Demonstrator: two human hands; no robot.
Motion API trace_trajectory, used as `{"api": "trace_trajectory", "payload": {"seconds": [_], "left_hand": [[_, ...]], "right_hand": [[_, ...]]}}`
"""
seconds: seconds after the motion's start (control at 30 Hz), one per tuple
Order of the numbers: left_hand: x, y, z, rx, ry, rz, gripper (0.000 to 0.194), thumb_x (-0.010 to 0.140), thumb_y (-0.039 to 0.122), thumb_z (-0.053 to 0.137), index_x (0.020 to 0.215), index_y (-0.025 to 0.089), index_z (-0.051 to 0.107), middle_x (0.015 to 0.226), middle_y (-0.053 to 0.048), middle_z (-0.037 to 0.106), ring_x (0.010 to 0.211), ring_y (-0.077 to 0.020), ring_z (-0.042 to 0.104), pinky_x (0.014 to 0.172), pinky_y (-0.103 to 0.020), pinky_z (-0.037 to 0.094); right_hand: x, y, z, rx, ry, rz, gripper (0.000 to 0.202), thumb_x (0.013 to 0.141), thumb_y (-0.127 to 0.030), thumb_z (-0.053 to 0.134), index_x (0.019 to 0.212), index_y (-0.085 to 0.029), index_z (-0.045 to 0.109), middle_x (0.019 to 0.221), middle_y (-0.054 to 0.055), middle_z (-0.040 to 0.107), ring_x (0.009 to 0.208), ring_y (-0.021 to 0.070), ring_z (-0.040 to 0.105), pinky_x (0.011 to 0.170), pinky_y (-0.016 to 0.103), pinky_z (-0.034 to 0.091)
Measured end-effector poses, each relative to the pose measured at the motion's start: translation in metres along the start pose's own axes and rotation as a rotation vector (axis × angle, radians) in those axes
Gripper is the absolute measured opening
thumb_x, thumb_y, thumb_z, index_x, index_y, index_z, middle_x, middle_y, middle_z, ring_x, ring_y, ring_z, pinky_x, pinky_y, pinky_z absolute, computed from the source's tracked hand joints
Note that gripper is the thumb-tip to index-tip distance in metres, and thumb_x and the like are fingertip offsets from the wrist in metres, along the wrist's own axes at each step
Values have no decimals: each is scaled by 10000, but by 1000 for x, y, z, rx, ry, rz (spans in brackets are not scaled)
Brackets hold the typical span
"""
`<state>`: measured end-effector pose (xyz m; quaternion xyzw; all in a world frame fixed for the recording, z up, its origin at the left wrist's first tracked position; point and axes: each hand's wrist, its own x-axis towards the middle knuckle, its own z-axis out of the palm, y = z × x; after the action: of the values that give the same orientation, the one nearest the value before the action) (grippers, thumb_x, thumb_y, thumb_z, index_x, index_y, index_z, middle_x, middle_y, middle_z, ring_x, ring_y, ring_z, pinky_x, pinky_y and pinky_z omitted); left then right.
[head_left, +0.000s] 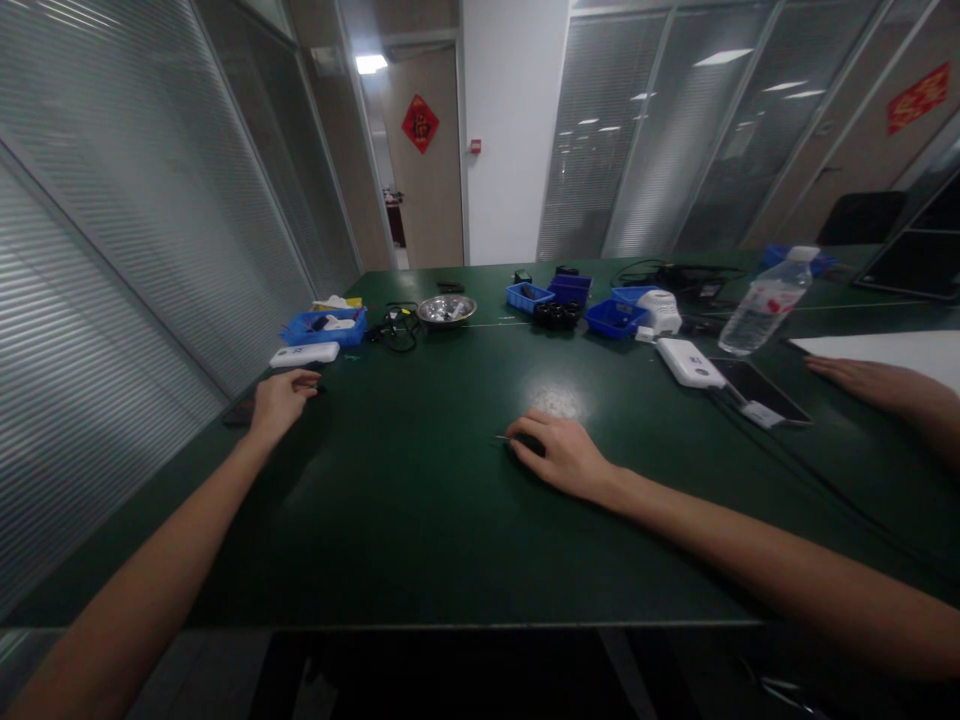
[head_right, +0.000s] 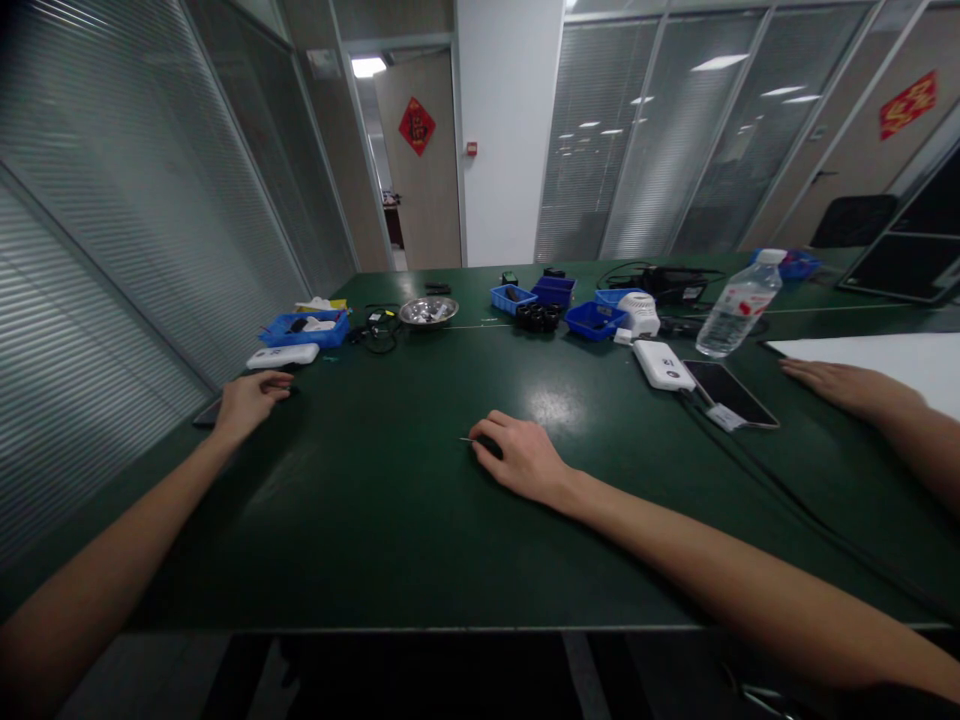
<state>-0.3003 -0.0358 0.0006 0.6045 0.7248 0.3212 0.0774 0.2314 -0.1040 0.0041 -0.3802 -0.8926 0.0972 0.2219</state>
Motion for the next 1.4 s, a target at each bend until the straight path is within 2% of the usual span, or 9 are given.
{"api": "trace_trajectory", "payload": {"seconds": [0.37,0.7,0.9,1.13,1.27,1.4], "left_hand": [[1,5,-2,80,9,-47,291,821,232,721,1099,185,795,1104,-82,820,1043,-272,777,1000,-352,595],[-1,4,-2,101,30,-51,331,872,298,687,1162,173,787,1091,-87,818,1018,-253,769,1005,-341,574],[-4,6,-5,213,25,-51,269,885,368,675,1039,194,812,1042,-86,818,986,-278,761,932,-339,567],[-5,4,-6,374,24,-25,317,919,478,647,1028,223,800,1095,-93,806,1019,-309,732,867,-368,538],[-6,4,-7,407,19,-42,317,927,482,635,1049,240,798,1097,-92,802,1026,-322,725,826,-378,528],[-7,7,-7,372,26,-52,305,924,456,645,1103,246,774,1120,-74,801,1022,-292,729,805,-351,521]], "right_hand": [[0,2,2,-11,13,-8,211,1047,-314,562,1168,-229,713,1094,50,707,838,184,663,714,321,476],[0,1,0,-3,1,-3,213,1046,-318,567,1163,-225,719,1115,61,712,850,186,671,737,323,490],[0,2,1,-3,-2,0,218,1048,-326,570,1175,-226,717,1125,61,709,848,184,667,726,321,489],[1,1,0,-3,1,-5,206,1039,-308,581,1166,-227,721,1120,60,711,856,188,669,728,322,485],[1,1,0,-6,0,-2,206,1041,-306,577,1168,-227,718,1116,60,711,865,191,669,729,321,481],[1,1,0,-11,0,2,209,1044,-312,576,1173,-228,718,1103,60,712,864,191,666,727,321,478]]}}
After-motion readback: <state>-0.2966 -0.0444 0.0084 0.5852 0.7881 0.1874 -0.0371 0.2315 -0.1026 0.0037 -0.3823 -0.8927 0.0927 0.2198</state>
